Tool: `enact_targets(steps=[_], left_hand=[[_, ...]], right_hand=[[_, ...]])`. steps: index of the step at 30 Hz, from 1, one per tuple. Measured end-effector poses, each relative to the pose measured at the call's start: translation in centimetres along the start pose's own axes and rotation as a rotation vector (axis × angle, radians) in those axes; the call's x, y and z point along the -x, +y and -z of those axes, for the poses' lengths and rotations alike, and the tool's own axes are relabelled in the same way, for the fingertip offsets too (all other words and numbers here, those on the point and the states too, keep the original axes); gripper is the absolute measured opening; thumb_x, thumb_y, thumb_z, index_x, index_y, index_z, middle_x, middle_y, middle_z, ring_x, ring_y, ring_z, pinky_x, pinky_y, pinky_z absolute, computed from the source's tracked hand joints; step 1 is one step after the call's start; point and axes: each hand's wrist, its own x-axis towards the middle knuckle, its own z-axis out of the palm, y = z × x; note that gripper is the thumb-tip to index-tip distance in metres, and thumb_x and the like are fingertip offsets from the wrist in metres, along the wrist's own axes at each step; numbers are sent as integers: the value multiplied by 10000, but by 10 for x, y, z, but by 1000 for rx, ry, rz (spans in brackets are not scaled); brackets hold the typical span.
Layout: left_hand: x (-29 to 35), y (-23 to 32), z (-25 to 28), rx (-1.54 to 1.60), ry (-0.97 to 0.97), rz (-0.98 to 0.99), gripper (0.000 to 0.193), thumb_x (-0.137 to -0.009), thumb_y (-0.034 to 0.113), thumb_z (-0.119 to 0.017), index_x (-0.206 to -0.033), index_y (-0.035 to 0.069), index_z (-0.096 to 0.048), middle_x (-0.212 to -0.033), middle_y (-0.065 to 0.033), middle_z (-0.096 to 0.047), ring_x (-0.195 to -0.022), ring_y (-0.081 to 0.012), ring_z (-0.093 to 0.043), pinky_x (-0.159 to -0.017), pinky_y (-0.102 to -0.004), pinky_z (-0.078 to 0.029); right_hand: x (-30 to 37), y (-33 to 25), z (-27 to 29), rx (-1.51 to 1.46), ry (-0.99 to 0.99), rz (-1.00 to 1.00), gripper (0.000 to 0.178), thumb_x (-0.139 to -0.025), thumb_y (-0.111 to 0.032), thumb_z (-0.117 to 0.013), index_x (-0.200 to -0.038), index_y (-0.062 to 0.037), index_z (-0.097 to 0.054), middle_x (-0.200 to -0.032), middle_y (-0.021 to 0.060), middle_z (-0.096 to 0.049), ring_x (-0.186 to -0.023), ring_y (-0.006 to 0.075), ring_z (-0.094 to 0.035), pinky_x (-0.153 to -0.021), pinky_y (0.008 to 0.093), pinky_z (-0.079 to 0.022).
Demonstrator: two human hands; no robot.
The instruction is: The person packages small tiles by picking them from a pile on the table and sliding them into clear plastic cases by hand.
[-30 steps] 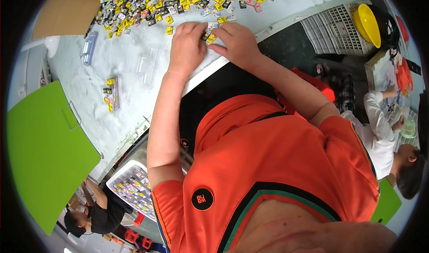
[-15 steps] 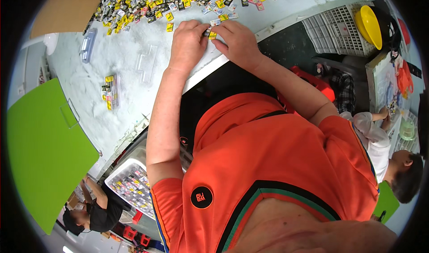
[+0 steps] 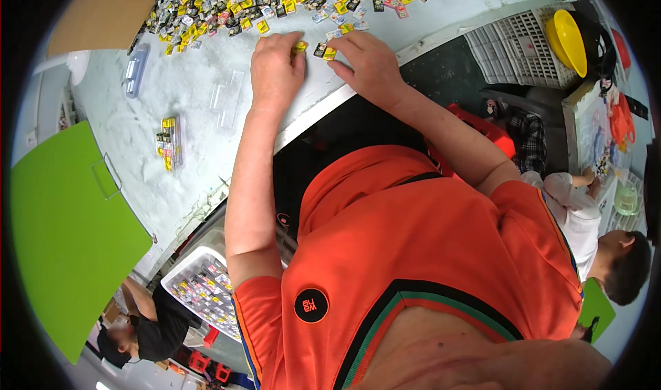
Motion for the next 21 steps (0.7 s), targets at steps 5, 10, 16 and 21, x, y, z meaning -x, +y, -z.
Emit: enact_targets(steps=[5,10,16,21], left_hand=[[-8,8,1,-13,-79,-83,361,-794,72,-748,-1155,91,-734,-947,-108,-679,-946,-330,-616,-871,-424,-503],[-13,14,6,-67,-207,-107,386,-769,104,-776,-1153,134,-755,-947,-84,-678,-998,-318,-612,-905,-438,-490],[-14,10,1,-98,-186,-138,367,-727,126,-823,-1088,115,-763,-894,-73,-676,-922,-309,-621,-869,-425,-489],[-6,22,2,-145,-67,-202,282,-743,104,-793,-1023,119,-764,-870,-65,-679,-913,-306,-624,-850,-434,-482]], right_hand=[[0,3,-2,-14,15,1,288,-806,-151,-785,-1063,-90,-668,-974,83,-650,-904,309,-647,-750,418,-535],[0,5,2,-26,17,8,295,-799,-145,-787,-1061,-86,-665,-962,87,-643,-890,317,-640,-738,429,-528],[-2,1,0,-22,24,9,309,-791,-140,-791,-1072,-81,-675,-970,94,-646,-894,322,-645,-745,430,-531],[-1,5,2,-64,34,47,300,-793,-110,-780,-1080,-85,-696,-1017,93,-669,-930,313,-665,-785,416,-548]])
